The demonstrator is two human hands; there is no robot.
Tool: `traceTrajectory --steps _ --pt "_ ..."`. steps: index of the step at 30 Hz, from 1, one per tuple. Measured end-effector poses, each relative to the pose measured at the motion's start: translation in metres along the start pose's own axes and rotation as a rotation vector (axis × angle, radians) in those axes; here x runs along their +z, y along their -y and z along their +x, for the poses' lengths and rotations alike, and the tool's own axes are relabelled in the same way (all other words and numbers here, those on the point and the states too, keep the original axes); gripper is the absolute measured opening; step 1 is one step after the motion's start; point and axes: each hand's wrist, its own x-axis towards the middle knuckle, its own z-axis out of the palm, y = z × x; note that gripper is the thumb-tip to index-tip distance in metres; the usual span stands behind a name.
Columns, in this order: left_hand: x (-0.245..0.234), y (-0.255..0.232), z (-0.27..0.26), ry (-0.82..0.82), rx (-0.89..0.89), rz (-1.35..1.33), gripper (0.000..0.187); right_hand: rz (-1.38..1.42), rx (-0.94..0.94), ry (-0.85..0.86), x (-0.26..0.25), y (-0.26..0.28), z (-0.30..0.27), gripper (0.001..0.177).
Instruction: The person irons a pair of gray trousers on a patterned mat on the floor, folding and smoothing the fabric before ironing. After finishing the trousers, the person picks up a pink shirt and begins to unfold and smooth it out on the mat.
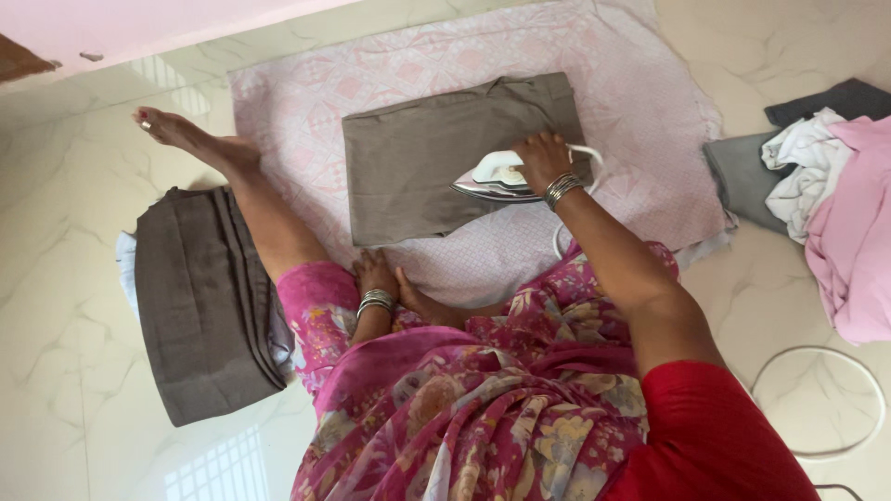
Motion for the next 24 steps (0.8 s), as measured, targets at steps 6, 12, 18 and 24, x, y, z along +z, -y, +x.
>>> traceTrajectory --steps 6,12,18,24 --pt "0.004 0.011 -0.001 0.073 -0.151 0.008 0.069 0.119 0.164 0.265 0.031 0.044 0.03 0.047" --pt "0.009 0.021 -0.001 -0.001 -0.064 0.022 0.072 0.259 0.243 0.511 0.032 0.042 0.026 0.089" --pt "0.009 0.021 0.006 -0.069 0.046 -0.056 0.074 0.185 -0.01 0.577 0.016 0.021 0.003 0.085" --pt "0.003 0.012 0.012 -0.026 0.073 0.007 0.085 0.091 -0.06 0.554 0.016 0.039 0.011 0.071"
